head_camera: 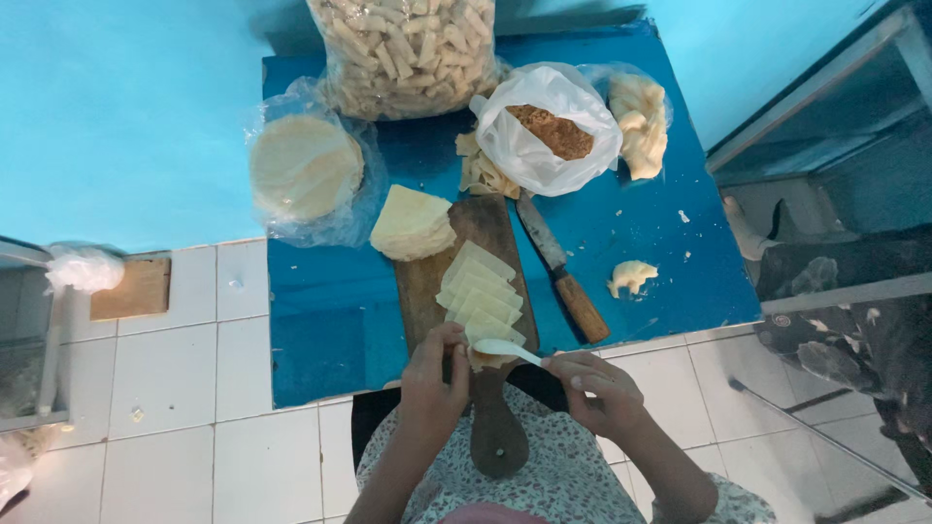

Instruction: The person takes thin square wrappers one at a time, stacks them on a wooden board, and spoons brown filling from a plastic bag onto a wrapper. They fold the wrapper over the filling by hand and set the folded piece aside, repeating the cycle.

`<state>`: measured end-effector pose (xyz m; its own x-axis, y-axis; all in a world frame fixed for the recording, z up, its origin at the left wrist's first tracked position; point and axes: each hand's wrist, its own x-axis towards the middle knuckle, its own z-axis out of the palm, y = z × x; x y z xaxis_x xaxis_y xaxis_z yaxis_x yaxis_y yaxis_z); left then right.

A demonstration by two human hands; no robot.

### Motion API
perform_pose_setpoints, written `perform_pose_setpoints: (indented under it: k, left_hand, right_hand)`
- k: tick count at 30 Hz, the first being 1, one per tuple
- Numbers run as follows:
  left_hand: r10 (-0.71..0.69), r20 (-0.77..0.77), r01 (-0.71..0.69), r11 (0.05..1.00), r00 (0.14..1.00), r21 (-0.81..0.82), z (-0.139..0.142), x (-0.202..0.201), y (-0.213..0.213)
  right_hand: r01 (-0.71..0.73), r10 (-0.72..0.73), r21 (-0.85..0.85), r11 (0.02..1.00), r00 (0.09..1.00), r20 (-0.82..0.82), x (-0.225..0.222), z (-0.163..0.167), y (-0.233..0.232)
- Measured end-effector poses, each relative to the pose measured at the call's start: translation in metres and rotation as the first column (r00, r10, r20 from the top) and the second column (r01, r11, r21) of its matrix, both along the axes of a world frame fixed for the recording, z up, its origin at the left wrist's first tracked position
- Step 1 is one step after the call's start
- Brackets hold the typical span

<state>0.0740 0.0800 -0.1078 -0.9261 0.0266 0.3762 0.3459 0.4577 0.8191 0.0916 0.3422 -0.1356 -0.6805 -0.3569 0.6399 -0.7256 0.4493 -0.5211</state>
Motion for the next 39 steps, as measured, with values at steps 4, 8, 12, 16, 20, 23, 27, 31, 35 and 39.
perform_pose_setpoints:
  k: [4, 8, 12, 16, 20, 23, 27, 31, 35, 39]
  left_hand:
    - [-0.03, 0.075, 0.031, 0.999, 0.997, -0.008, -0.002, 0.0, -0.002]
    - [-0.068, 0.037, 0.069, 0.997, 0.997, -0.026, -0.001, -0.002, 0.0]
    - [-0.096, -0.02, 0.095, 0.994, 0.995, -0.058, 0.002, -0.004, 0.001]
    - [-0.141, -0.033, 0.14, 0.989, 0.989, -0.049, 0.005, -0.005, -0.001]
    - [-0.184, -0.042, 0.181, 0.981, 0.982, -0.07, 0.01, -0.006, -0.003]
    - [-0.208, -0.043, 0.204, 0.975, 0.977, -0.089, 0.012, -0.006, -0.003]
    - [-0.227, -0.052, 0.22, 0.968, 0.972, -0.118, 0.011, -0.009, -0.004]
    - [-0.269, -0.05, 0.26, 0.955, 0.962, -0.146, 0.01, -0.01, -0.007]
    - [-0.287, -0.009, 0.282, 0.948, 0.958, -0.149, 0.009, -0.009, -0.009]
    - [-0.313, 0.013, 0.311, 0.938, 0.95, -0.154, 0.009, -0.01, -0.011]
  right_hand:
    - [0.084, -0.093, -0.145, 0.986, 0.994, -0.059, -0.015, 0.009, 0.0]
    - [0.244, -0.28, -0.413, 0.877, 0.96, -0.026, -0.068, 0.031, 0.01]
    - [0.395, -0.393, -0.491, 0.777, 0.913, 0.112, -0.139, 0.061, 0.023]
    - [0.471, -0.483, -0.419, 0.776, 0.872, 0.087, -0.193, 0.089, 0.018]
    - [0.546, -0.547, -0.035, 0.837, 0.837, -0.013, -0.175, 0.102, 0.0]
    - [0.552, -0.551, 0.002, 0.834, 0.832, 0.055, -0.113, 0.09, -0.027]
    - [0.437, -0.422, 0.087, 0.895, 0.768, 0.481, -0.038, 0.066, -0.06]
    - [0.474, -0.491, 0.131, 0.871, 0.845, 0.212, -0.014, 0.05, -0.082]
    - [0.531, -0.513, 0.082, 0.844, 0.752, 0.413, -0.014, 0.043, -0.089]
    - [0.482, -0.417, -0.023, 0.876, 0.781, 0.466, -0.013, 0.038, -0.088]
